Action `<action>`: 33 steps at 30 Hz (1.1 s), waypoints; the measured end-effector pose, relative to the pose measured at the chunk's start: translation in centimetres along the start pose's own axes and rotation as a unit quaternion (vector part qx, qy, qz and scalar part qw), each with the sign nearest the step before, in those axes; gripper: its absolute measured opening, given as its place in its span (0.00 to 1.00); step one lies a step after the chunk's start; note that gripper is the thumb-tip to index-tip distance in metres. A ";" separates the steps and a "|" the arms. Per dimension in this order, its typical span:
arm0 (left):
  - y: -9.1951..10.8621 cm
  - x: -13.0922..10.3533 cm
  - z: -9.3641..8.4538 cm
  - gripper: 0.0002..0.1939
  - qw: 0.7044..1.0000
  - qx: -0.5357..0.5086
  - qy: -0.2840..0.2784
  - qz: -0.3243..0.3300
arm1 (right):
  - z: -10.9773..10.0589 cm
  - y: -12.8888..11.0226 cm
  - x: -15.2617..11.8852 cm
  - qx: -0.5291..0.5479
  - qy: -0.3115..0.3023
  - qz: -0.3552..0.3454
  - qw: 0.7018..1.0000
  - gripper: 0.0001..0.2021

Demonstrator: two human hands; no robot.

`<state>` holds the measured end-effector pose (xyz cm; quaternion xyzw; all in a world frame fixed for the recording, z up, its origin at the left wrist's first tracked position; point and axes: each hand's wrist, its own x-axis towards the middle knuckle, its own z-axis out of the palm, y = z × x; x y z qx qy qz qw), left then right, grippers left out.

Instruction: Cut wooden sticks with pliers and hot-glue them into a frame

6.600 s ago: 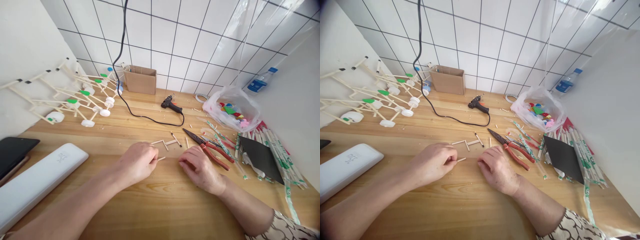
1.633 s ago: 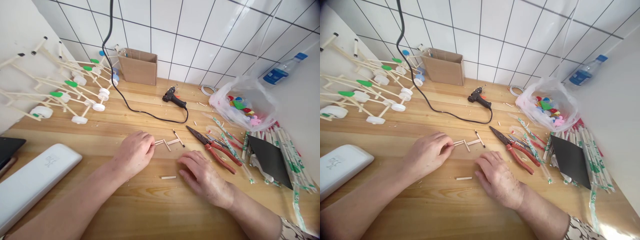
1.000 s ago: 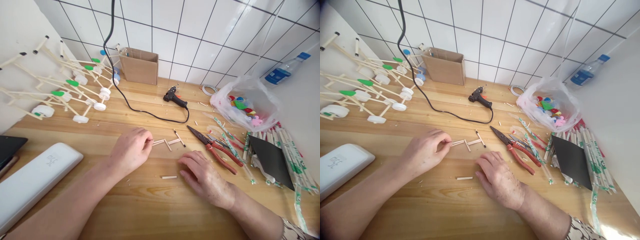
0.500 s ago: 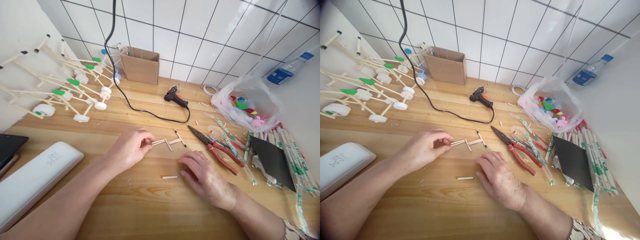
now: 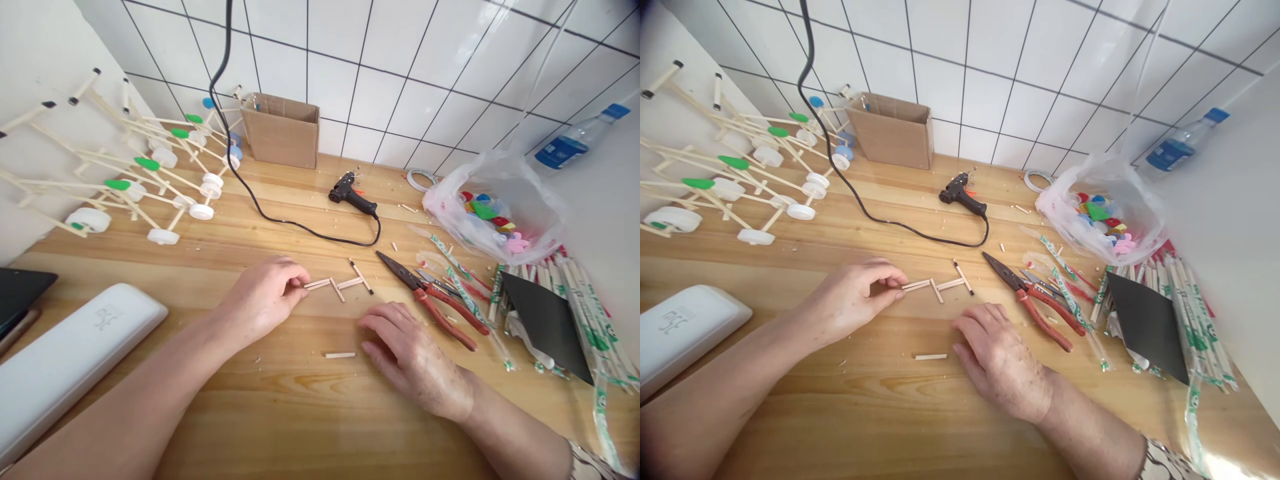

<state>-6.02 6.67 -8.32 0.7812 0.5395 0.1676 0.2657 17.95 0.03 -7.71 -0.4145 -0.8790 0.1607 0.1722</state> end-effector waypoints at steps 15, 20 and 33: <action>0.5 0.0 -0.1 0.05 1.000 0.015 0.001 0.001 | 0.0 0.0 0.0 0.003 -0.004 0.002 1.000 0.08; 0.3 0.0 0.0 0.05 1.000 0.009 -0.005 -0.006 | 0.0 0.0 0.1 0.004 -0.006 0.003 1.000 0.09; 0.5 -0.1 -1.0 0.08 0.999 -0.023 0.029 -0.023 | 0.0 0.0 0.0 0.010 -0.007 0.001 1.000 0.09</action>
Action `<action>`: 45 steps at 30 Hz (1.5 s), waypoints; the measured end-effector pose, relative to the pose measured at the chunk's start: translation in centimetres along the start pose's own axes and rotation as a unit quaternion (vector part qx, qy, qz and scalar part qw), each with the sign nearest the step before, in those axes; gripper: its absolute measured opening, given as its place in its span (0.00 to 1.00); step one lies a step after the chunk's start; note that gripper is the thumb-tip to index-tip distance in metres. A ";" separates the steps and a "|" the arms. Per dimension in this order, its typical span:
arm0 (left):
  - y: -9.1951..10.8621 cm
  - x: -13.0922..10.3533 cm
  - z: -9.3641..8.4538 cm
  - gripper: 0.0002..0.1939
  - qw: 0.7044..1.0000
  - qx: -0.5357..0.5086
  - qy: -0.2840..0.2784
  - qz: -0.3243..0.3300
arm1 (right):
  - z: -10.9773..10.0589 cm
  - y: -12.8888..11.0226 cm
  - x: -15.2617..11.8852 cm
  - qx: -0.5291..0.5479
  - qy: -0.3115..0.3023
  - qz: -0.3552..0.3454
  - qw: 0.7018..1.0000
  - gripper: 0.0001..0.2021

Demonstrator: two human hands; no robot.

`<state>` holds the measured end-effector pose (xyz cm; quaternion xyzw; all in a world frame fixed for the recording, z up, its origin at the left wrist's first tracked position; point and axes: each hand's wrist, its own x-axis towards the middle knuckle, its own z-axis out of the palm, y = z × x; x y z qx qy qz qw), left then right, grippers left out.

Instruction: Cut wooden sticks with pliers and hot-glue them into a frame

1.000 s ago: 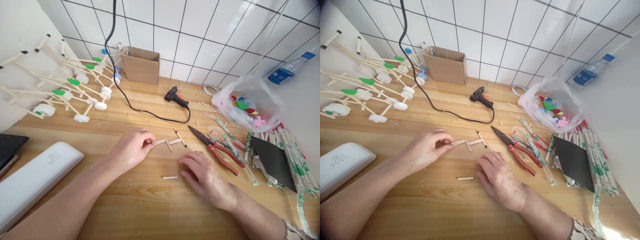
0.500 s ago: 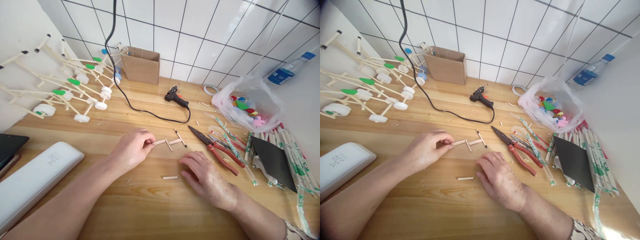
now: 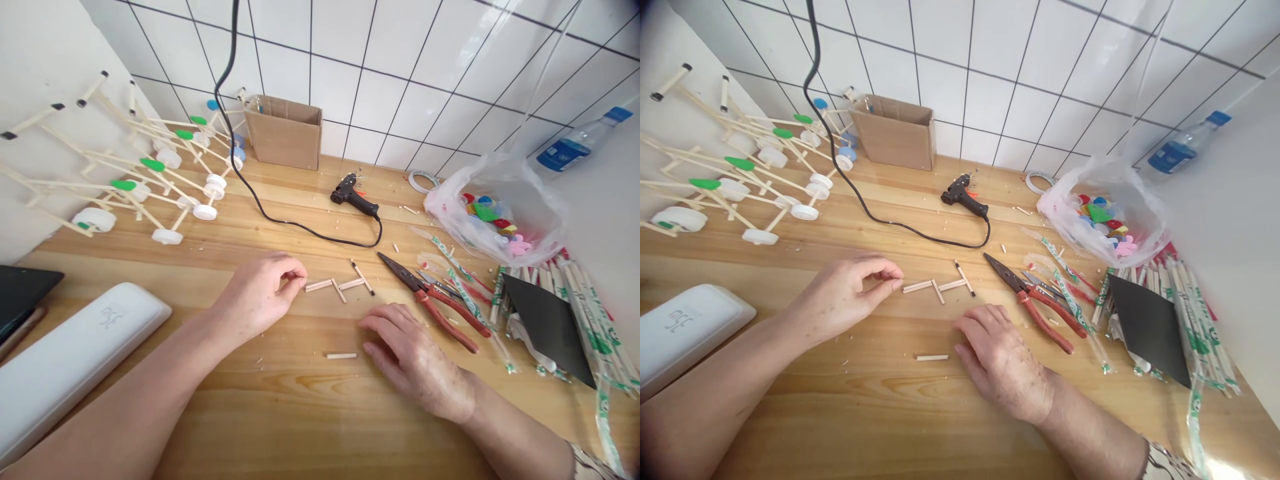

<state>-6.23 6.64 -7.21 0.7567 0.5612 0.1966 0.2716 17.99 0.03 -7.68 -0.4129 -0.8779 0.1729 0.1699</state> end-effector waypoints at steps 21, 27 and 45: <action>-0.3 -0.3 1.2 0.07 0.997 0.036 0.066 0.016 | 0.3 0.2 -0.2 0.001 -0.004 0.000 1.000 0.08; -0.4 -0.4 1.7 0.07 0.993 0.080 0.086 0.028 | 0.3 0.3 -0.2 0.003 0.001 -0.002 1.000 0.09; -0.5 -0.3 2.1 0.08 0.989 0.110 0.082 0.059 | 0.6 0.5 -0.2 0.013 0.004 -0.005 1.000 0.07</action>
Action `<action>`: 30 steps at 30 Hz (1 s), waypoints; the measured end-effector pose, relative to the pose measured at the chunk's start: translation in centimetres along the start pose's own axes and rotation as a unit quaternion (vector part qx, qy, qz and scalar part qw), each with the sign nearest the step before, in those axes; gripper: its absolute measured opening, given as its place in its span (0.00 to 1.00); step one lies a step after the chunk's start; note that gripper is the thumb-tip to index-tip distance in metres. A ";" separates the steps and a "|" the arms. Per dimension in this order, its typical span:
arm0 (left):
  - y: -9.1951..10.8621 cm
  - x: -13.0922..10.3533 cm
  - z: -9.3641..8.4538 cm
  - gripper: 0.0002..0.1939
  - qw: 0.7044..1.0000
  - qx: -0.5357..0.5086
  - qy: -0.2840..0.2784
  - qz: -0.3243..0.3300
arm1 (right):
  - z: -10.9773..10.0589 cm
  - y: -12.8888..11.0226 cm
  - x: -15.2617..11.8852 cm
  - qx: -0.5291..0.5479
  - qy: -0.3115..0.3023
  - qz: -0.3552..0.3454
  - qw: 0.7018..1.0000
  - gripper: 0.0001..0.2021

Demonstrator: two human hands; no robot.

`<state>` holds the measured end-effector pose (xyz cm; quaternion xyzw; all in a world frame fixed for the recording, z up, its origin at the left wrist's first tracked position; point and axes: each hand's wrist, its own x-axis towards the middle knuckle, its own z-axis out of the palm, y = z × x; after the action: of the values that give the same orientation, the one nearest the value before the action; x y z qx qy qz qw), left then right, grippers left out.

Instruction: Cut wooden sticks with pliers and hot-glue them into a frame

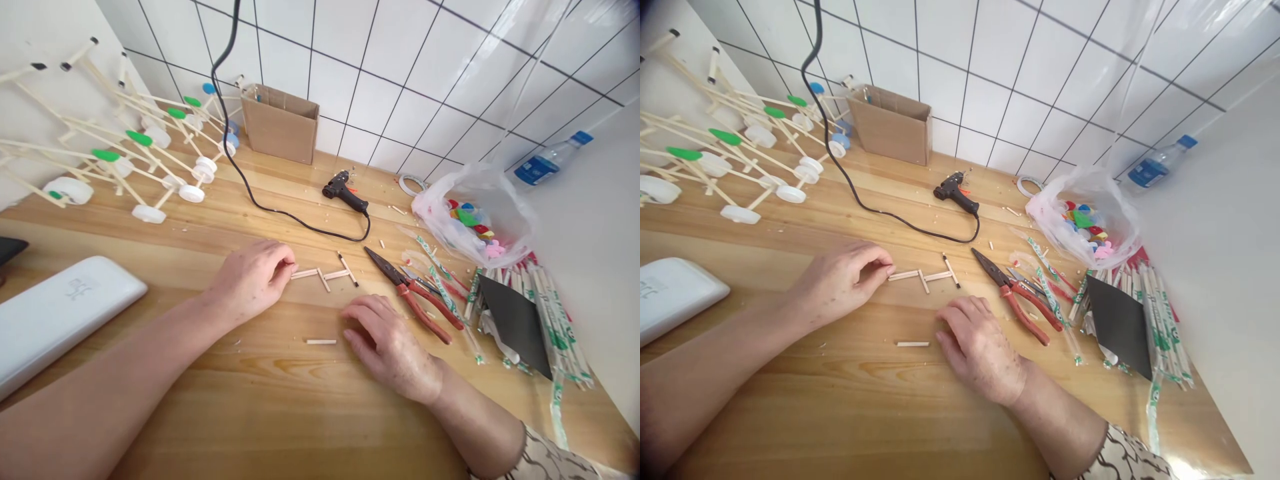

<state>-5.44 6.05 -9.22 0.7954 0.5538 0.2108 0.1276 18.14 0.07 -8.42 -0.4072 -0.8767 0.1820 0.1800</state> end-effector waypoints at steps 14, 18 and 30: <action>0.5 -0.1 -0.2 0.08 0.999 0.013 0.017 0.037 | -0.2 -0.3 0.1 -0.014 0.005 -0.004 1.000 0.06; 0.4 -0.2 -0.1 0.08 0.998 0.025 0.030 0.054 | -0.1 -0.3 0.3 -0.015 0.005 -0.007 1.000 0.05; 0.8 -0.7 -0.1 0.10 0.991 0.063 0.073 0.089 | 0.0 0.2 0.1 -0.033 -0.007 -0.006 0.999 0.05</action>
<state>-5.02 5.12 -8.93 0.8306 0.5005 0.2437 0.0171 18.21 0.25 -8.46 -0.4060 -0.8861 0.1549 0.1612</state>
